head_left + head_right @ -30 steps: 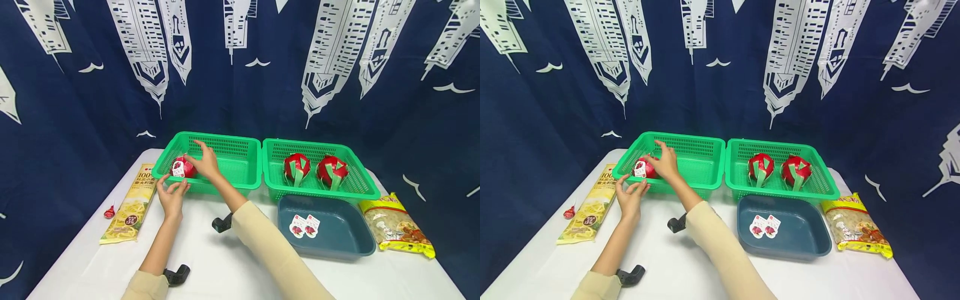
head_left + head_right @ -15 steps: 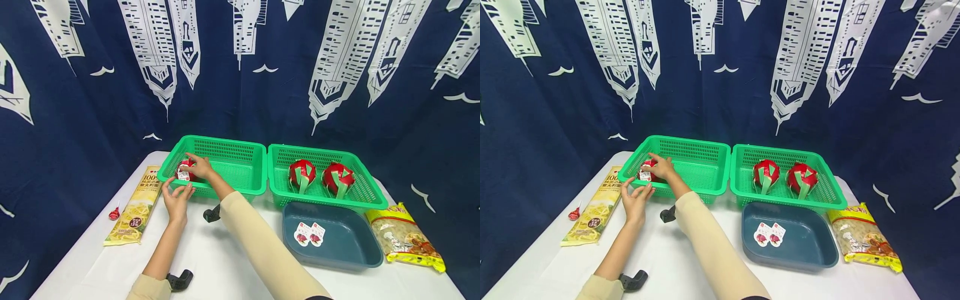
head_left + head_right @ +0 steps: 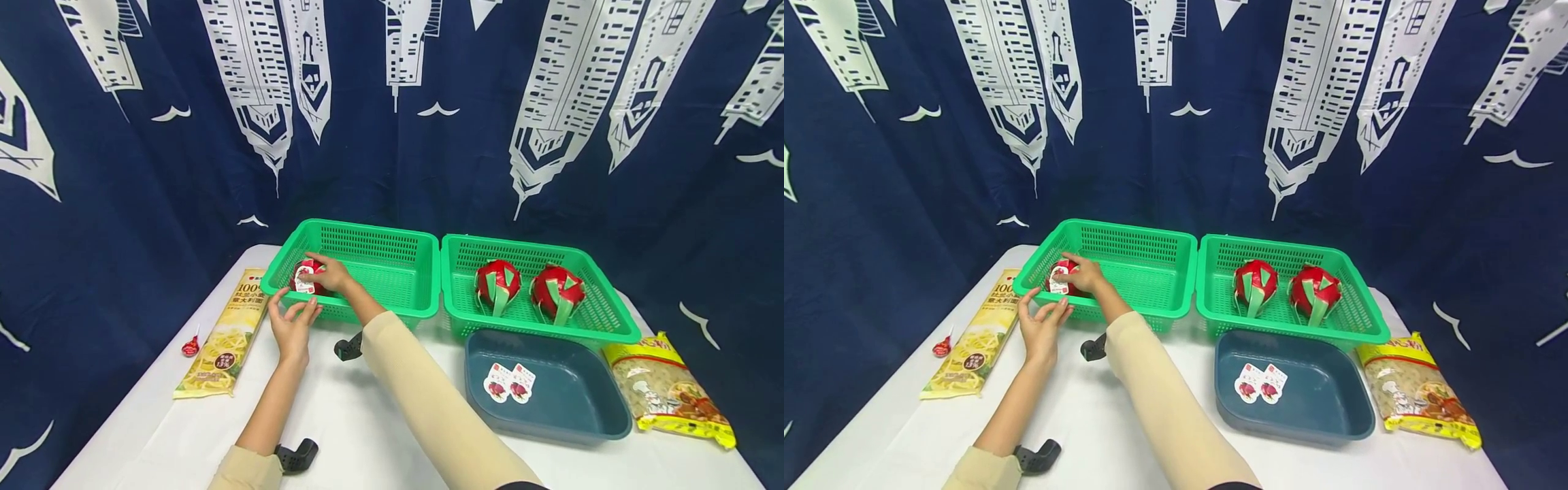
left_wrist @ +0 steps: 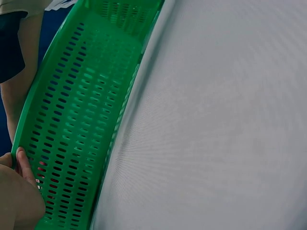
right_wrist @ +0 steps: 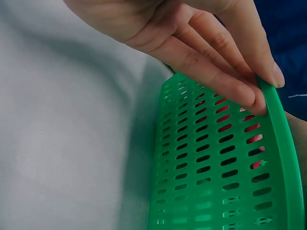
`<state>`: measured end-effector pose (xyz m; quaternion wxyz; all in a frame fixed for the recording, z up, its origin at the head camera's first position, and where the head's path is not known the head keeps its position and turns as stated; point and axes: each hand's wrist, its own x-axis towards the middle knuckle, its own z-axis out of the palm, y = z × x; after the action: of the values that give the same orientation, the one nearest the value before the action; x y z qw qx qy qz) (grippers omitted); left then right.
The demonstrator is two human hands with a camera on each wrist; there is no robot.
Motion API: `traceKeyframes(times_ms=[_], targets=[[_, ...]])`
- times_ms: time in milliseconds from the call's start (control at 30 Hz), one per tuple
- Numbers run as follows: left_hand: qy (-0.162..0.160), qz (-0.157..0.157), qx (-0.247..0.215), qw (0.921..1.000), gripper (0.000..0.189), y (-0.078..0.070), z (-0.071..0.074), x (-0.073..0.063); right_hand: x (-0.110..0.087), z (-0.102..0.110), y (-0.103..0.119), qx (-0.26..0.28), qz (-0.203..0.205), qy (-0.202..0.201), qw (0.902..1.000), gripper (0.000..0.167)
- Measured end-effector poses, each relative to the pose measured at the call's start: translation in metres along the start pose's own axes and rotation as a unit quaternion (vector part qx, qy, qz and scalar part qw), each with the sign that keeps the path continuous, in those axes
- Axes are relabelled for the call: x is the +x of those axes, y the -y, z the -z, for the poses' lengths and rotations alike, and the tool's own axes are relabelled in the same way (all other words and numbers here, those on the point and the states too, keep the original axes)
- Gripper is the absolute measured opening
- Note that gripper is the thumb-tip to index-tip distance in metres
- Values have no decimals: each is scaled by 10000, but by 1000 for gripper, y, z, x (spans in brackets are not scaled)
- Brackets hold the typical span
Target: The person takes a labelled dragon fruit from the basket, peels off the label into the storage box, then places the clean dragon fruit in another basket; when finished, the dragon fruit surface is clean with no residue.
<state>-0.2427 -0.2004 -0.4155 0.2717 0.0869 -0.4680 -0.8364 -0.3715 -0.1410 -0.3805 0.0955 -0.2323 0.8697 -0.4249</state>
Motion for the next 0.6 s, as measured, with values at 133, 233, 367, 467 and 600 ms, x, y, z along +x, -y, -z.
traceKeyframes(times_ms=[133, 233, 367, 467, 600], targets=[[-28, -93, 123, 9999, 65, 4, 1, 2, -1, 1, -2, 603, -182, -224, 9978, 57], [-47, -137, 167, 9998, 64, 5, 1, 2, -2, 2, -4, 1051, -293, -382, 9933, 53], [-61, -174, 112, 9998, 65, 6, 1, 2, -2, 3, -5, 1418, -422, -426, 9881, 52], [-65, -213, 96, 9997, 66, 7, 1, 3, -3, 5, -5, 1669, -512, -470, 9835, 52], [-46, -207, 113, 9997, 66, 7, 2, 3, -3, 7, -5, 1864, -599, -580, 9789, 52]])
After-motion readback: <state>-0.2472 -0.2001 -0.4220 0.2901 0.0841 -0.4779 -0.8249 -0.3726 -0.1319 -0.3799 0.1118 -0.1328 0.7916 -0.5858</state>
